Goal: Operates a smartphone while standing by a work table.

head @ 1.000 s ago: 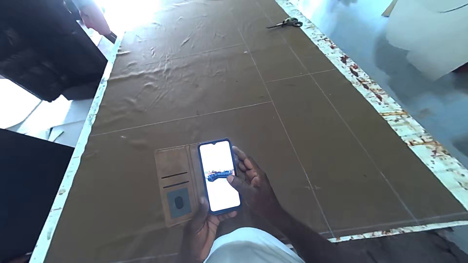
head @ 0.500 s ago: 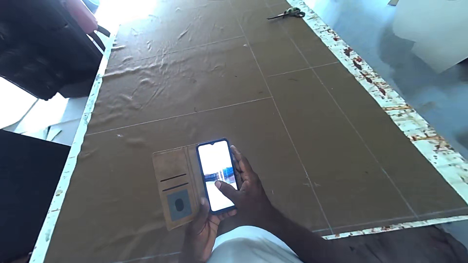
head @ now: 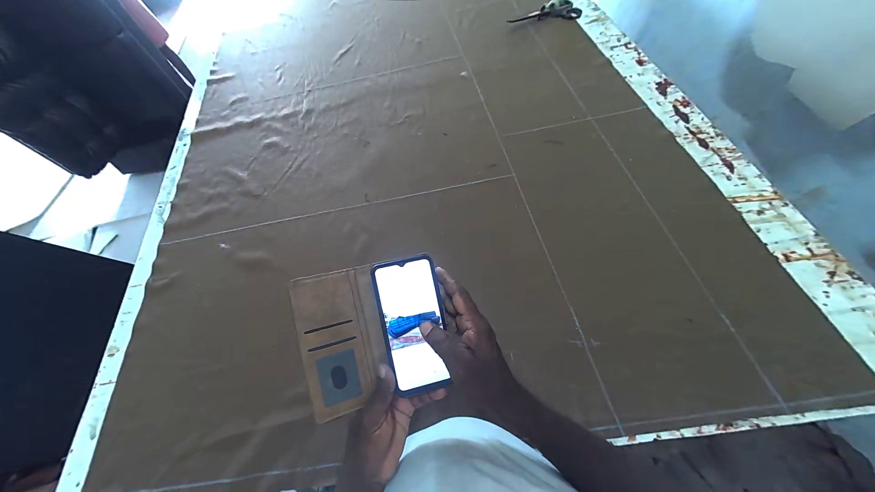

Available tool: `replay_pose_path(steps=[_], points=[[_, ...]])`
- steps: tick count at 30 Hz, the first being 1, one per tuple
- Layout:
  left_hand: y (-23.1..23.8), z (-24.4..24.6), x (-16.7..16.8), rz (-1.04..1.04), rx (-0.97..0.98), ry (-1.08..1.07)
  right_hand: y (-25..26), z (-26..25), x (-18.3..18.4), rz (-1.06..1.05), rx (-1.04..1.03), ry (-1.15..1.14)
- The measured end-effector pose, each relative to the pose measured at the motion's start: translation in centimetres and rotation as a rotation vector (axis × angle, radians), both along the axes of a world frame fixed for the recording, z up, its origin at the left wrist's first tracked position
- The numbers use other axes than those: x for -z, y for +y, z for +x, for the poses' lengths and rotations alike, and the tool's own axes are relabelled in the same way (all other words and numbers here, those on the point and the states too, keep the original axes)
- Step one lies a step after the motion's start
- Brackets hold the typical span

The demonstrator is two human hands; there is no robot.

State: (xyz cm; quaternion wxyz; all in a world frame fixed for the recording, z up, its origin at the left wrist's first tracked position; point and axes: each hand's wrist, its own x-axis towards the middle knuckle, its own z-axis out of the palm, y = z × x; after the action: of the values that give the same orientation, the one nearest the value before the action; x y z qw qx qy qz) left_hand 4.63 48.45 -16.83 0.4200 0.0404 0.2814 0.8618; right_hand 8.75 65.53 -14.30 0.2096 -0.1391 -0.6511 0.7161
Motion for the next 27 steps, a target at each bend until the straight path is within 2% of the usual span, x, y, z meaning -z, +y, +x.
replay_pose_path(steps=[8, 12, 19, 23, 27], points=[[0.0, -0.2, 0.0, -0.002, 0.011, 0.003, 0.0, -0.3, 0.7, 0.033, 0.020, 0.034], [0.0, -0.2, 0.1, -0.035, 0.003, 0.019, -0.3, -0.6, 1.1, 0.121, 0.085, -0.072], [-0.1, -0.4, 0.1, -0.032, 0.021, 0.020, -0.3, -0.3, 0.6, 0.084, 0.050, -0.033], [0.0, -0.4, 0.3, -0.018, 0.024, 0.011, 0.2, -0.2, 0.6, -0.004, 0.027, 0.054], [-0.1, -0.4, 0.3, 0.005, 0.039, 0.012, 0.5, -0.3, 0.5, 0.016, 0.036, 0.070]])
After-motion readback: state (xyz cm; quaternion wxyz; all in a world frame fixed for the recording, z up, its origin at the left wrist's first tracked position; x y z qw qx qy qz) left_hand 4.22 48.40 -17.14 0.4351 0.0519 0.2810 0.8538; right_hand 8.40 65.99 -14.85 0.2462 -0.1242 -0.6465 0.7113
